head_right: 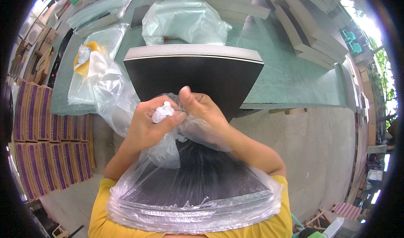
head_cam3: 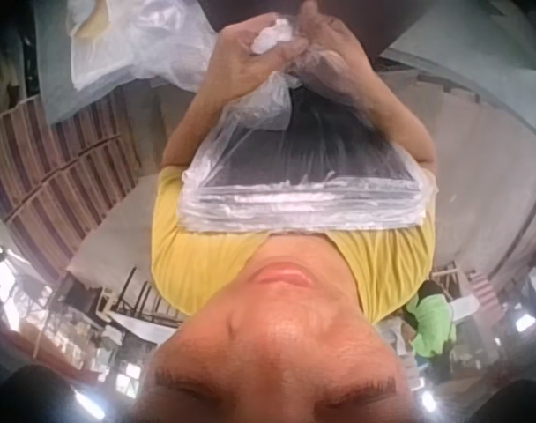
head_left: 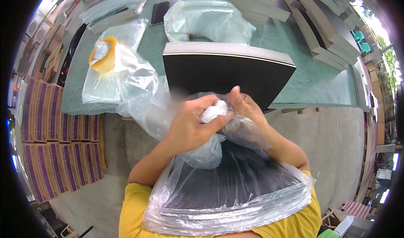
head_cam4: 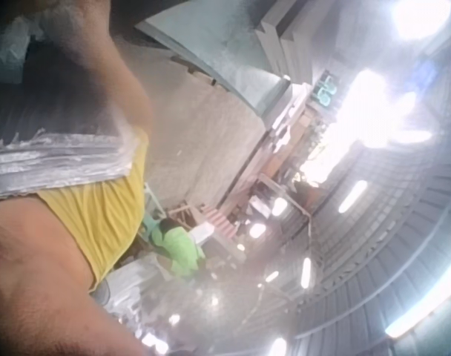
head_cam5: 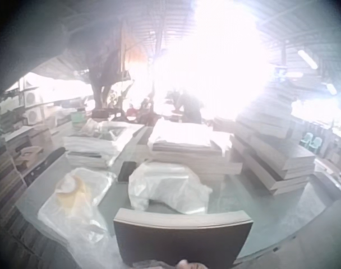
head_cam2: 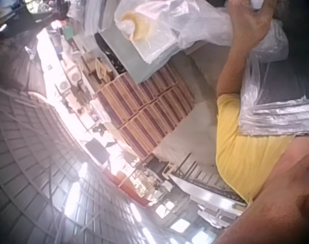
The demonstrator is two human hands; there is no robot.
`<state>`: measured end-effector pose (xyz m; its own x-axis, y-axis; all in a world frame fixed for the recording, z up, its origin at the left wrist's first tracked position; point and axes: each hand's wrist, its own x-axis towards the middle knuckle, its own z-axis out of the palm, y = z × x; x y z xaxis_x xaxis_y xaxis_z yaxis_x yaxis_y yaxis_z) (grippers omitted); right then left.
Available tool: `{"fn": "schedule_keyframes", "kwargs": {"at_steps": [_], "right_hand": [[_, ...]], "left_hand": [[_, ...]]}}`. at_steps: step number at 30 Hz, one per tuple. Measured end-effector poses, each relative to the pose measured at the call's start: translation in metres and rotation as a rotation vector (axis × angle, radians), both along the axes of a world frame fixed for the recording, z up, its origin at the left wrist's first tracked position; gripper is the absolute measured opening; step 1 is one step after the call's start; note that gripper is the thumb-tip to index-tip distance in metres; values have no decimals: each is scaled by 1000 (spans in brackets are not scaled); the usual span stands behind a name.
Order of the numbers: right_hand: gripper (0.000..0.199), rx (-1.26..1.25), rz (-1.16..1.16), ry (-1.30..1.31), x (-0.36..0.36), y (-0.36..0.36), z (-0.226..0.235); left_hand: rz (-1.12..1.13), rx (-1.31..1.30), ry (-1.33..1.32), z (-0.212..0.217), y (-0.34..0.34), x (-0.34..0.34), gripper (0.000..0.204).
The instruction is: The person wraps individual white paper stacks in clear plastic film by hand, folding the film around the stack and tucking the ends before placing the wrapped stack on top of others.
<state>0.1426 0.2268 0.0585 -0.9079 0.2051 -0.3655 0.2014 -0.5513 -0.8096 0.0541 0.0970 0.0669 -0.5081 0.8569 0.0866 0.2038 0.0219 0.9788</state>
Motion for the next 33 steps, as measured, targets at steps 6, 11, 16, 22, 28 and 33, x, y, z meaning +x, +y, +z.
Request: {"fn": "schedule_keyframes", "kwargs": {"at_steps": [6,11,16,22,28,33], "right_hand": [[33,0,13,255,21,36,-7],[14,771,135,472,14,16,7],[32,863,-64,753,7,14,52],[14,-257,14,503,12,31,30],[30,710,1007,565,19,1,0],[34,-493,561,500,30,46,45]], "left_hand": [[759,-454,146,-25,-78,-66,27],[350,39,594,23,-29,-17,35],[-133,2,146,10,-27,14,27],[23,235,-67,14,-10,6,15],[63,353,-509,8,-31,-8,27],[-679,334,-272,-6,-36,-44,31]]}}
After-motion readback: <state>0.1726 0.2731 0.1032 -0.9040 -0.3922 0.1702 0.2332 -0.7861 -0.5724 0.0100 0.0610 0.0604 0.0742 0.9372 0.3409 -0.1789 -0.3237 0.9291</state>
